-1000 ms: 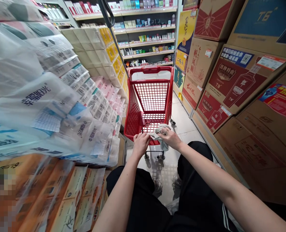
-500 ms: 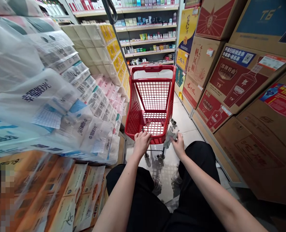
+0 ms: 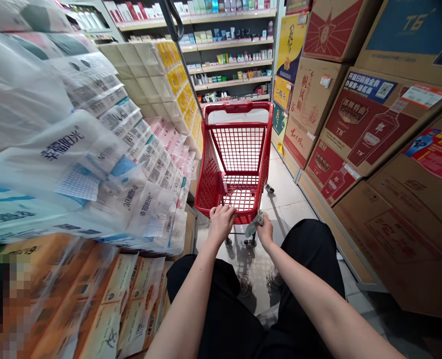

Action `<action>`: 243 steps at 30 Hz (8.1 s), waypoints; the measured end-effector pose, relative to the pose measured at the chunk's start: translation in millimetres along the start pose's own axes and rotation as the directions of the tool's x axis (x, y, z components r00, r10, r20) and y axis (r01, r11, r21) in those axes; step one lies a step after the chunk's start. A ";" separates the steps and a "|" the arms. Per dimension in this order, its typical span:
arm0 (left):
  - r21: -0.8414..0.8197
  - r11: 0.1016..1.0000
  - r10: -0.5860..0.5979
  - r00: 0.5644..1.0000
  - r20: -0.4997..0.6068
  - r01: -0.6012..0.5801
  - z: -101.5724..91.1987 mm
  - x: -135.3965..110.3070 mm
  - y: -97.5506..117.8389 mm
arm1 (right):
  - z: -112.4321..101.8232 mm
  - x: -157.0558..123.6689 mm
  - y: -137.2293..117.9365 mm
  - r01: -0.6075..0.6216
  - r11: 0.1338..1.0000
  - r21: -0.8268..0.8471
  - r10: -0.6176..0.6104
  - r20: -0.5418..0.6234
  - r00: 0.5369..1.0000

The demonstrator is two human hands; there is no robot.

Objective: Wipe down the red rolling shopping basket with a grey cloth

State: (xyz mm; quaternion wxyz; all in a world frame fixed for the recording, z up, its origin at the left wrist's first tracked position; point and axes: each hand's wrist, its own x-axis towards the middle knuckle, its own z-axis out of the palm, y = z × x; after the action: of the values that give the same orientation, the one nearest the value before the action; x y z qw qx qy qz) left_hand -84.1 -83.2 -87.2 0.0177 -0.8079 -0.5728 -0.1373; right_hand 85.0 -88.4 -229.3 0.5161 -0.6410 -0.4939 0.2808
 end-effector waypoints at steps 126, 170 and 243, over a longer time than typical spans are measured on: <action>0.037 0.972 0.235 0.972 -0.022 -0.234 5.8 20.6 -25.7 | -106.1 132.6 -93.2 0.898 0.071 -0.433 -0.639 0.672 0.375; -0.081 0.954 0.290 0.957 0.000 -0.289 0.1 21.3 -9.2 | -129.8 127.5 -72.0 0.917 0.175 -0.358 -0.663 0.646 0.379; -0.093 0.961 0.258 0.966 -0.026 -0.259 6.8 27.3 -2.4 | -39.6 7.4 -24.6 0.275 0.908 -0.315 -0.247 0.127 0.961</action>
State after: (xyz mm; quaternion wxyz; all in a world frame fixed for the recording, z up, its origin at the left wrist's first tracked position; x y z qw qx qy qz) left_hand -76.6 -56.0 -87.5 0.0004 -0.8747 -0.4551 -0.1664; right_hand 113.5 -97.4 -192.8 0.4134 -0.6339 -0.6363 0.1494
